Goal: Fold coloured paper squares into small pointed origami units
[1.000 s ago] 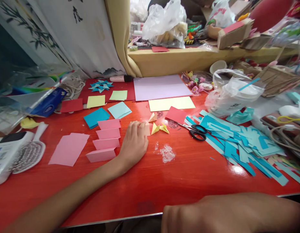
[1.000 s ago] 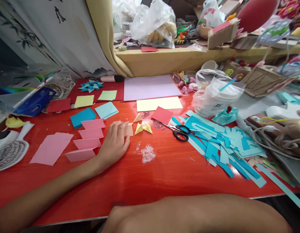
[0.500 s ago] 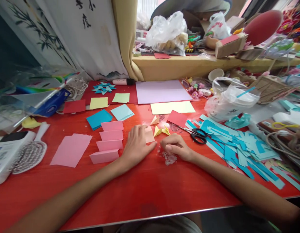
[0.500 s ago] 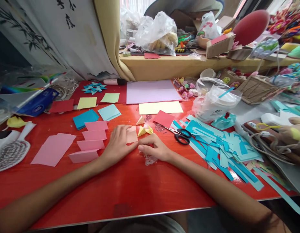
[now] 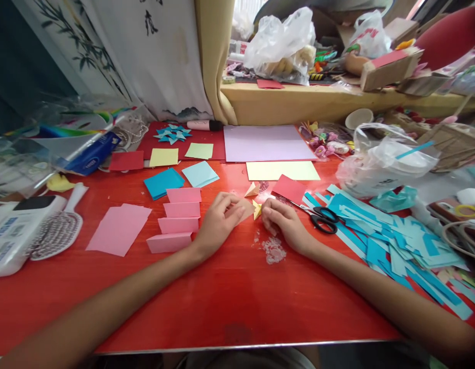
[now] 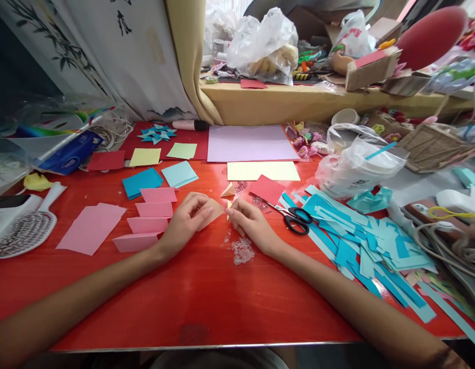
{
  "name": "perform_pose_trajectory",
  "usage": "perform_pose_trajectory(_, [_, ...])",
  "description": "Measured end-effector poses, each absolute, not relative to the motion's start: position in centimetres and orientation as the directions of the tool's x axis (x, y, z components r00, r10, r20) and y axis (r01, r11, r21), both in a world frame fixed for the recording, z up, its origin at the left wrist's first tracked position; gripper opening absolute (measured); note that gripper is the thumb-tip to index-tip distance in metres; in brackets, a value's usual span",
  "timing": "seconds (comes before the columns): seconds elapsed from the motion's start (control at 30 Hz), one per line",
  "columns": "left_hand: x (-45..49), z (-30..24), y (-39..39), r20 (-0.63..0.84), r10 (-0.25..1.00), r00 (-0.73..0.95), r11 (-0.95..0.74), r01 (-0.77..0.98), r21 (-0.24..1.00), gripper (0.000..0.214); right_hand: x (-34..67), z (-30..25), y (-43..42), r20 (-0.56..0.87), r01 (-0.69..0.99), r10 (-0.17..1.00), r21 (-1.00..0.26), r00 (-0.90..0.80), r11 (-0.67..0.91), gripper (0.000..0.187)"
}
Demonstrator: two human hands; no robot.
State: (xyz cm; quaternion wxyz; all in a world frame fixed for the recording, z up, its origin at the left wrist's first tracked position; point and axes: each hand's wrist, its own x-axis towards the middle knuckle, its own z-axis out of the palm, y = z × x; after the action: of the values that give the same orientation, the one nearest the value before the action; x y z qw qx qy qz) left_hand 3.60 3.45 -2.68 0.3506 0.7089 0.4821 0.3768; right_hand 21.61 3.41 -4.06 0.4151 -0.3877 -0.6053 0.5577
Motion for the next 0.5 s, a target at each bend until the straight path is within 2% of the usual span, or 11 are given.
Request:
perform_pose_trajectory(0.03, [3.5, -2.5, 3.6, 0.169, 0.953, 0.253, -0.252, 0.349, 0.902, 0.016, 21.4, -3.9, 3.4, 0.047, 0.018, 0.928, -0.998, -0.371, 0.057, 0.022])
perform_pose_trajectory(0.07, [3.5, -2.4, 3.7, 0.148, 0.951, 0.273, -0.229, 0.297, 0.927, 0.018, 21.3, -3.7, 3.4, 0.046, 0.042, 0.928, -0.997, -0.37, 0.066, 0.023])
perform_pose_trajectory(0.1, [3.6, -2.3, 3.8, 0.134, 0.942, 0.307, -0.22, 0.266, 0.939, 0.021, 21.2, -3.6, 3.4, 0.047, 0.077, 0.932, -0.994, -0.359, 0.08, 0.028])
perform_pose_trajectory(0.17, [3.8, -2.3, 3.7, 0.128, 0.914, 0.385, -0.242, 0.261, 0.935, 0.026, 21.1, -3.4, 3.3, 0.025, 0.169, 0.936, -0.981, -0.35, 0.09, 0.025])
perform_pose_trajectory(0.23, [4.0, -2.4, 3.5, 0.138, 0.888, 0.439, -0.294, 0.311, 0.904, 0.029, 21.2, -3.3, 3.3, -0.009, 0.23, 0.935, -0.97, -0.355, 0.078, 0.026])
perform_pose_trajectory(0.33, [4.2, -2.8, 3.0, 0.152, 0.877, 0.456, -0.362, 0.416, 0.834, 0.036, 21.4, -3.3, 3.1, 0.026, 0.233, 0.948, -0.967, -0.316, 0.104, 0.033])
perform_pose_trajectory(0.43, [4.2, -3.4, 2.7, 0.177, 0.895, 0.409, -0.386, 0.511, 0.768, 0.068, 21.6, -3.3, 3.0, 0.049, 0.229, 0.961, -0.967, -0.271, 0.114, 0.034])
perform_pose_trajectory(0.5, [4.1, -3.7, 2.7, 0.2, 0.893, 0.404, -0.413, 0.557, 0.72, 0.078, 21.6, -3.4, 2.9, 0.035, 0.21, 0.964, -0.973, -0.264, 0.093, 0.034])
